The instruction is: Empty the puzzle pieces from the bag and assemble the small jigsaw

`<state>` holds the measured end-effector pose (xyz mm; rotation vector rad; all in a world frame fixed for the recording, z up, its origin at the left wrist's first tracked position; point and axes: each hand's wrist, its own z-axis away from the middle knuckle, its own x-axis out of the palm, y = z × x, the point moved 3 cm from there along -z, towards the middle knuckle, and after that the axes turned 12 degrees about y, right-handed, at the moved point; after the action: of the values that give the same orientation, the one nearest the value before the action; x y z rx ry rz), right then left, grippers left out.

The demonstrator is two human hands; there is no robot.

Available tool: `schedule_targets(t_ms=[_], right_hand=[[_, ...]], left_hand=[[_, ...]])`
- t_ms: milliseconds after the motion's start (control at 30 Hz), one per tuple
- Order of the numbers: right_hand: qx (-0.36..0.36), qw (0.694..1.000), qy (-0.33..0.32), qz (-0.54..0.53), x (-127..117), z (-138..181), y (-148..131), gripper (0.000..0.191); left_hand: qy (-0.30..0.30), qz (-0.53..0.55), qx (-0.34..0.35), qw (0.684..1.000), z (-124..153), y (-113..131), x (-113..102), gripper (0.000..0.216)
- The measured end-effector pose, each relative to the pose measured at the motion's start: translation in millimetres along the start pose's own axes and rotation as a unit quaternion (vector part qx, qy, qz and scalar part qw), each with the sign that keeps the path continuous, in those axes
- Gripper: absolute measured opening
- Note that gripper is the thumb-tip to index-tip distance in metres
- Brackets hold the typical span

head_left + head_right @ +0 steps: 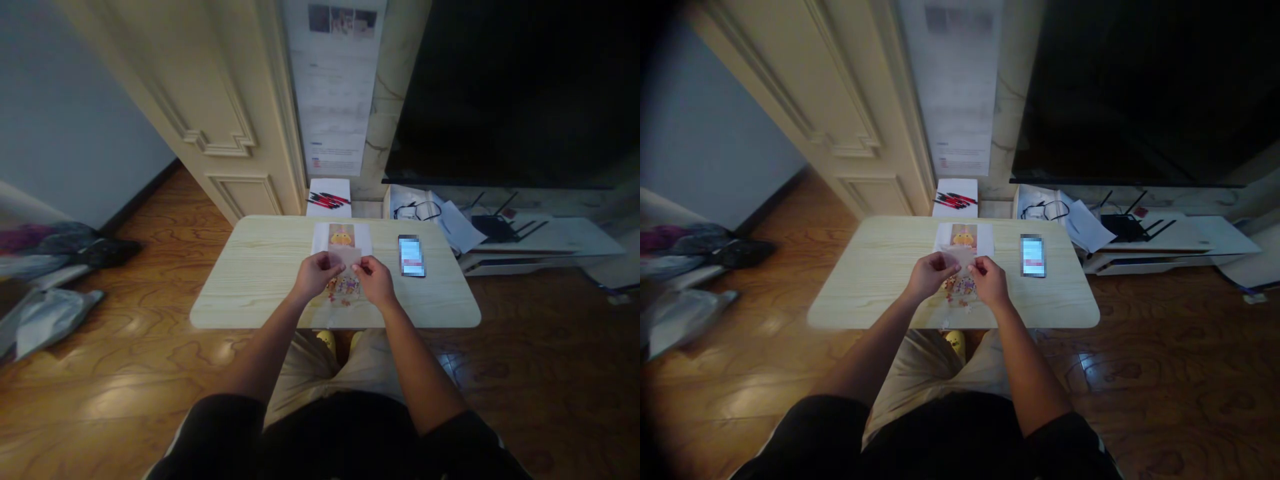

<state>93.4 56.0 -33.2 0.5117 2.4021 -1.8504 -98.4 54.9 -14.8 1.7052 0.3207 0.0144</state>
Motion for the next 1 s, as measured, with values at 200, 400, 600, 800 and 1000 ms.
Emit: schedule_targets(t_ms=[200, 400, 600, 800, 1000], right_hand=[[0.039, 0.998, -0.016, -0.056, 3.8, 1.7, 6.6, 0.034], [0.0, 0.999, -0.037, -0.012, 28.2, 7.1, -8.0, 0.039], [-0.085, 0.99, -0.102, 0.044, 86.3, 18.7, -37.2, 0.036], [-0.163, 0.97, -0.166, 0.065, 128.6, 33.3, -63.0, 0.032], [-0.197, 0.954, -0.192, 0.122, 109.7, 36.5, -59.8, 0.019]], left_hand=[[-0.004, 0.041, -0.038, 0.998, 4.0, -7.4, -2.2, 0.057], [0.077, -0.024, -0.022, 0.997, 11.0, -25.7, -42.1, 0.049], [0.161, -0.115, -0.037, 0.979, 17.9, -41.7, -119.8, 0.048], [0.183, -0.195, -0.065, 0.961, 13.6, -55.3, -177.2, 0.044], [0.235, -0.288, 0.064, 0.926, 24.1, -45.7, -176.9, 0.055]])
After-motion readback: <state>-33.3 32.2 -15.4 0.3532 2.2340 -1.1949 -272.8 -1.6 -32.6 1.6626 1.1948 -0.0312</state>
